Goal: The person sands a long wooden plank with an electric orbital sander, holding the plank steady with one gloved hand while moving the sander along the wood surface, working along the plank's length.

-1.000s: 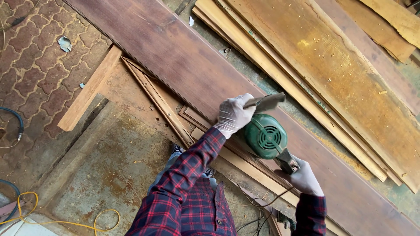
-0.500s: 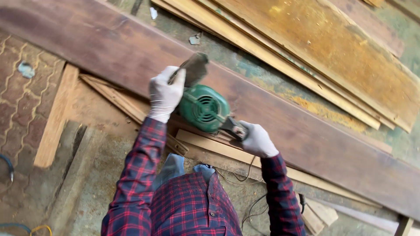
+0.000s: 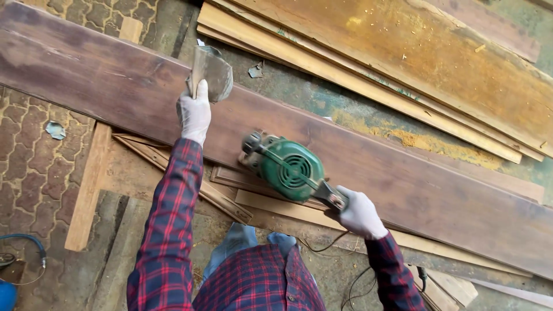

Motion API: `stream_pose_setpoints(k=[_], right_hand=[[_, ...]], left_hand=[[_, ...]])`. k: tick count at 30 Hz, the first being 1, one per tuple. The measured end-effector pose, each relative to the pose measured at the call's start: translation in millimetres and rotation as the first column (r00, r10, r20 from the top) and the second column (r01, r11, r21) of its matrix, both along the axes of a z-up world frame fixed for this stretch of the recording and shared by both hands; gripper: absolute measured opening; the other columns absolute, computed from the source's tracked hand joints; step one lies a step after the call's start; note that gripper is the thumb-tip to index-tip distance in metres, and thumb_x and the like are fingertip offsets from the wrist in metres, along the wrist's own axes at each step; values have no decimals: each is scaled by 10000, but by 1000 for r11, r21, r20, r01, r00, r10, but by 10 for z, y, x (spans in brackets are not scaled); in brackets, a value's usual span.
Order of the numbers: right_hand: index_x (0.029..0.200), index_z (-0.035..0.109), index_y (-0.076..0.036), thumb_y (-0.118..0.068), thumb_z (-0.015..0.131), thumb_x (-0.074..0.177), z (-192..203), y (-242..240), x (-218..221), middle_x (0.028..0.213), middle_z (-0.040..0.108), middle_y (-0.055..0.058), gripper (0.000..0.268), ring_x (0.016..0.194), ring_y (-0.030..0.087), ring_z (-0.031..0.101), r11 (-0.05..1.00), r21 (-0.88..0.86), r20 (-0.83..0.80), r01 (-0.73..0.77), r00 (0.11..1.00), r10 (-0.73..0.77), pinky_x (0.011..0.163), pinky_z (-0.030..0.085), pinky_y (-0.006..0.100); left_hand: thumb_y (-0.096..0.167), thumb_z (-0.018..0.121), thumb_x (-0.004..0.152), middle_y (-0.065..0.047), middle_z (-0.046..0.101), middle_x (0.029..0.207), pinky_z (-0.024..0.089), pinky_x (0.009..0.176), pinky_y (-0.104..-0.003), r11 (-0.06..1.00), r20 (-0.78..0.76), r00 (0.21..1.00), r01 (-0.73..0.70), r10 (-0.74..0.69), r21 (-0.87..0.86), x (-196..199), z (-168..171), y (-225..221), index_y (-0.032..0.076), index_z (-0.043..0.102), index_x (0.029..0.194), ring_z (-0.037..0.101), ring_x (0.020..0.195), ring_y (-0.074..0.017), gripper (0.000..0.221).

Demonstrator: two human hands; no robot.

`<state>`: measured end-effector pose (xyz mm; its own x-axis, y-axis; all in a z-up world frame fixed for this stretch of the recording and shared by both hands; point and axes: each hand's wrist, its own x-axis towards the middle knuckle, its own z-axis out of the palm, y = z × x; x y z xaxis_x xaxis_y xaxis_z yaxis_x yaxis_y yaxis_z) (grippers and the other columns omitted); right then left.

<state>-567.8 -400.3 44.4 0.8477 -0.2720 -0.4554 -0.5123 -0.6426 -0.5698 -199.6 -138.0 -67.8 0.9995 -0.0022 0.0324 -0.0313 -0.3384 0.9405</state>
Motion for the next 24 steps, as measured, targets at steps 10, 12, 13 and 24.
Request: stream_pose_setpoints(k=[10,12,13,24], right_hand=[[1054,701,-125,-265,867,713,104,-381,-655,811,756,156,404,714,409,615,957,101,-171,274,952,-255,719,570,381],[1067,715,-116,-236,864,722,103,-421,-775,837,779,142,394,702,331,674,950,130,-161,283,952,-261,739,573,360],[1067,715,-116,-236,864,722,81,-454,-861,837,779,142,394,702,331,674,945,134,-170,298,946,-275,739,573,360],[1253,672,-82,-146,878,709,-79,-828,-1533,939,810,100,585,847,112,636,900,177,-142,399,915,-378,805,547,328]], left_hand=[[290,598,1077,-188,680,890,484,797,-549,771,306,790,300,-531,562,718,-705,-521,68,633,1009,626,891,-450,235],[306,599,1119,-278,650,937,468,770,-563,761,173,868,292,-465,579,820,-879,-434,14,655,1145,618,913,-500,298],[306,599,1119,-278,650,937,468,770,-563,753,164,863,307,-479,581,822,-882,-447,14,655,1145,618,913,-500,298],[402,550,1082,-276,710,1152,503,935,-481,825,-64,926,362,-372,434,340,-309,-221,-14,667,1242,680,1094,-447,460]])
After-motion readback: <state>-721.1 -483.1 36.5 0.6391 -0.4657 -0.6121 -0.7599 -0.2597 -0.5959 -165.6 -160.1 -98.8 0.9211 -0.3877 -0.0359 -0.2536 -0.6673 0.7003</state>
